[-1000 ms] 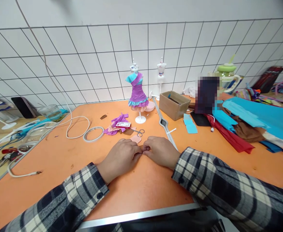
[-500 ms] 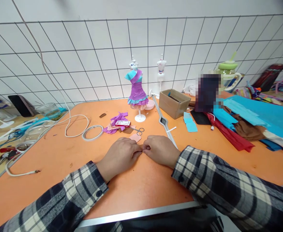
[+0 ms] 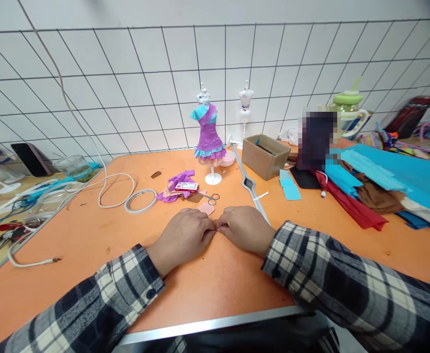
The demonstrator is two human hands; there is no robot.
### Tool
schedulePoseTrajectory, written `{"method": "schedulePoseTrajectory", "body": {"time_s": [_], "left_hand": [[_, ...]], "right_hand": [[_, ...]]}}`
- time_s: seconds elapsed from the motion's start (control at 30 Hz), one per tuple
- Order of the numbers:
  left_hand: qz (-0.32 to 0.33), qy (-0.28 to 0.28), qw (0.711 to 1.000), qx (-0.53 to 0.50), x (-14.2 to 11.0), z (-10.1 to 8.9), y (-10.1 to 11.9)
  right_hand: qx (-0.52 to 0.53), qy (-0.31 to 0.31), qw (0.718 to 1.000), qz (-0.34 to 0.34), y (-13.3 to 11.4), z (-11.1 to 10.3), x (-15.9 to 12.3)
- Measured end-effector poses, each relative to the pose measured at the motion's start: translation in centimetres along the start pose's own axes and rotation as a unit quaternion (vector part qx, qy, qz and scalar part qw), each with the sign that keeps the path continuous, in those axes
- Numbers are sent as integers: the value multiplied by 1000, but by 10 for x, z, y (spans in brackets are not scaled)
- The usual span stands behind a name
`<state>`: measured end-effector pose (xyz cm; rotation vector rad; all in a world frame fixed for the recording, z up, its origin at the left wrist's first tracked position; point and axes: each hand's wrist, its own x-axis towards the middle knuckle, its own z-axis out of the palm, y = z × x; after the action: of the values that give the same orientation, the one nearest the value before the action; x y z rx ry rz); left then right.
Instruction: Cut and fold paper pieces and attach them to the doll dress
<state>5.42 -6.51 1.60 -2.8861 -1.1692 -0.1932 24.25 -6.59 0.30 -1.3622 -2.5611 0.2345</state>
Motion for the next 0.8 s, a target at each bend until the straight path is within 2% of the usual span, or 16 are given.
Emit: {"method": "schedulePoseTrajectory", "body": {"time_s": [0.27, 0.47, 0.8], "left_hand": [[-13, 6, 1000, -5, 1, 1, 2], [-22, 0, 1000, -5, 1, 0, 2], [-31, 0, 999, -14, 0, 1, 1]], "right_hand": [[0, 7, 1000, 21, -3, 0, -1], [1, 5, 1000, 6, -3, 3, 0], [-2, 19, 1000, 19, -2, 4, 0]]}}
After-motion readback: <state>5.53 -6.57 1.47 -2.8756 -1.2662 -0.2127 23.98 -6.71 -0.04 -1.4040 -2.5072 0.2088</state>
